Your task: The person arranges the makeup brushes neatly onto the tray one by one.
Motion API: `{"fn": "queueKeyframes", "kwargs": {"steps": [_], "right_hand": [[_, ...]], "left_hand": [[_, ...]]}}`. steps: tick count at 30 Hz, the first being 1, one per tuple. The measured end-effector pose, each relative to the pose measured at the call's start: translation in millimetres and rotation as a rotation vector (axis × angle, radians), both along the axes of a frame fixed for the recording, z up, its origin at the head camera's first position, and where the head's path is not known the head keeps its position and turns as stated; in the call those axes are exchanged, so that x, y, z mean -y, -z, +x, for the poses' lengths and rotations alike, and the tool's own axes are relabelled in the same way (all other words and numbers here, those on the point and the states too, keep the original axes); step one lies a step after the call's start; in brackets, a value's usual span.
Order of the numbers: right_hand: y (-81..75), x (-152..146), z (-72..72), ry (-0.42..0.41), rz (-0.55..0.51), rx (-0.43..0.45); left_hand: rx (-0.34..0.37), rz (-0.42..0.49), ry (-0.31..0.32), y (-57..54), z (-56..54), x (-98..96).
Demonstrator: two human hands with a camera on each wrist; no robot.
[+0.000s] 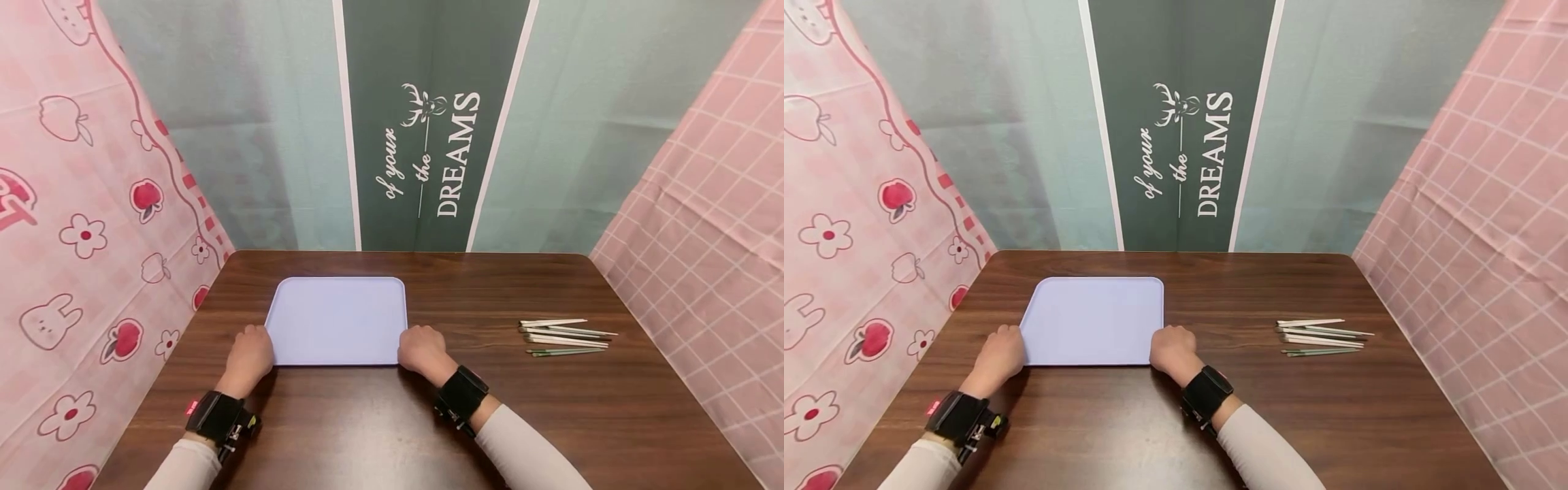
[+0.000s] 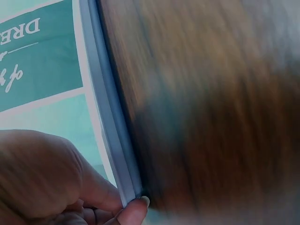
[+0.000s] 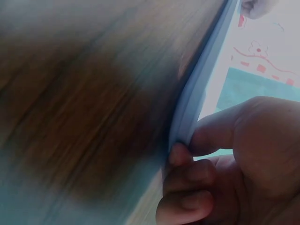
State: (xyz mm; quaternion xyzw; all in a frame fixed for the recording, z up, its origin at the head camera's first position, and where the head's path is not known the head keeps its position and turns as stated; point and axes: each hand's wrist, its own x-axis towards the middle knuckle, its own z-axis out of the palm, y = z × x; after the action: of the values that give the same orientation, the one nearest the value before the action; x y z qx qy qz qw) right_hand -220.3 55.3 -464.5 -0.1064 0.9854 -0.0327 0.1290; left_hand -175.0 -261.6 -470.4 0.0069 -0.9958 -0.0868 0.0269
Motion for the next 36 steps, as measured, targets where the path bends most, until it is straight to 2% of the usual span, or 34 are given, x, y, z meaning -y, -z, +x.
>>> {"fn": "queueKeyframes", "kwargs": {"steps": [3, 9, 15, 23, 30, 36], "right_hand": [[-1.0, -5, 2.3, 0.008, 0.004, 0.008], [-4.0, -17, 6.7, 0.028, 0.013, 0.016], [-4.2, -30, 11.7, 0.034, 0.011, 0.011], [-3.6, -47, 19.0, 0.05, 0.009, 0.027], [-4.6, -60, 27.1, 0.056, 0.015, 0.019], [-5.7, -76, 35.6, 0.073, 0.01, 0.01]], "left_hand": [[0.042, 0.006, -0.01, -3.0, 2.8, -5.8], [0.044, -0.043, 0.018, -4.2, 7.3, -17.6], [0.074, -0.044, 0.019, -4.4, 9.9, -28.0], [0.033, -0.038, 0.056, -3.5, 17.6, -41.2], [0.03, -0.027, 0.068, -2.9, 22.0, -51.8], [0.007, -0.011, 0.102, -2.9, 26.9, -65.6]]}}
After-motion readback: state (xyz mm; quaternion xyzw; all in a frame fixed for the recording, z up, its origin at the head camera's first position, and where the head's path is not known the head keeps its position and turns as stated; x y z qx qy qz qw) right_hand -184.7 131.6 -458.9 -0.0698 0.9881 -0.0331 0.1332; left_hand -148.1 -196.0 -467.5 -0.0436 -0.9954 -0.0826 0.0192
